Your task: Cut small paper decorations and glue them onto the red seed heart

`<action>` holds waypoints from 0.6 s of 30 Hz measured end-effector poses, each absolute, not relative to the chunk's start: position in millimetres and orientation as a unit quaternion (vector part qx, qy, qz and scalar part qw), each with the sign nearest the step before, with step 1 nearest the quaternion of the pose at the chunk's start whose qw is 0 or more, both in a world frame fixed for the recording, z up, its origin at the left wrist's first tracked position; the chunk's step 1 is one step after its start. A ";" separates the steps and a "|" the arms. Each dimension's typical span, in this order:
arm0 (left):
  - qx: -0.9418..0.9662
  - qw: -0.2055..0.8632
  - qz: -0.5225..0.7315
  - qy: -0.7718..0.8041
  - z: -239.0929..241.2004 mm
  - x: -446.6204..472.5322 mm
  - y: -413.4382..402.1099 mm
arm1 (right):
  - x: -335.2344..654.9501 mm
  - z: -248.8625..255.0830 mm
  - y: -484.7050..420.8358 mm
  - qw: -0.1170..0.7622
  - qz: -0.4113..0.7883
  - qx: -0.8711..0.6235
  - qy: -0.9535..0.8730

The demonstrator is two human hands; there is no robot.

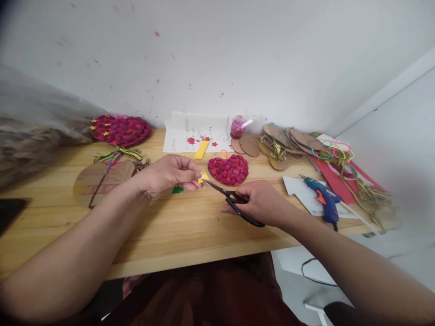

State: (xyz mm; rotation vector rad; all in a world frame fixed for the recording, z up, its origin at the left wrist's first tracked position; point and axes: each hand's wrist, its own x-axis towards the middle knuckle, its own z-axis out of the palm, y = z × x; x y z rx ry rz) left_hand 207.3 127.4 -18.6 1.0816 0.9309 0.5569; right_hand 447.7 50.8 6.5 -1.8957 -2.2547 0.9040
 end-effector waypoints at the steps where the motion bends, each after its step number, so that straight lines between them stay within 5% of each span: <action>1: 0.488 0.721 0.251 0.423 -20.6 207.5 128.6 | 447.2 4.7 51.9 0.028 0.291 -0.614 -0.733; 18: 0.481 0.700 0.266 0.456 -36.4 209.7 135.2 | 446.2 -17.3 53.2 0.022 0.181 -0.594 -0.784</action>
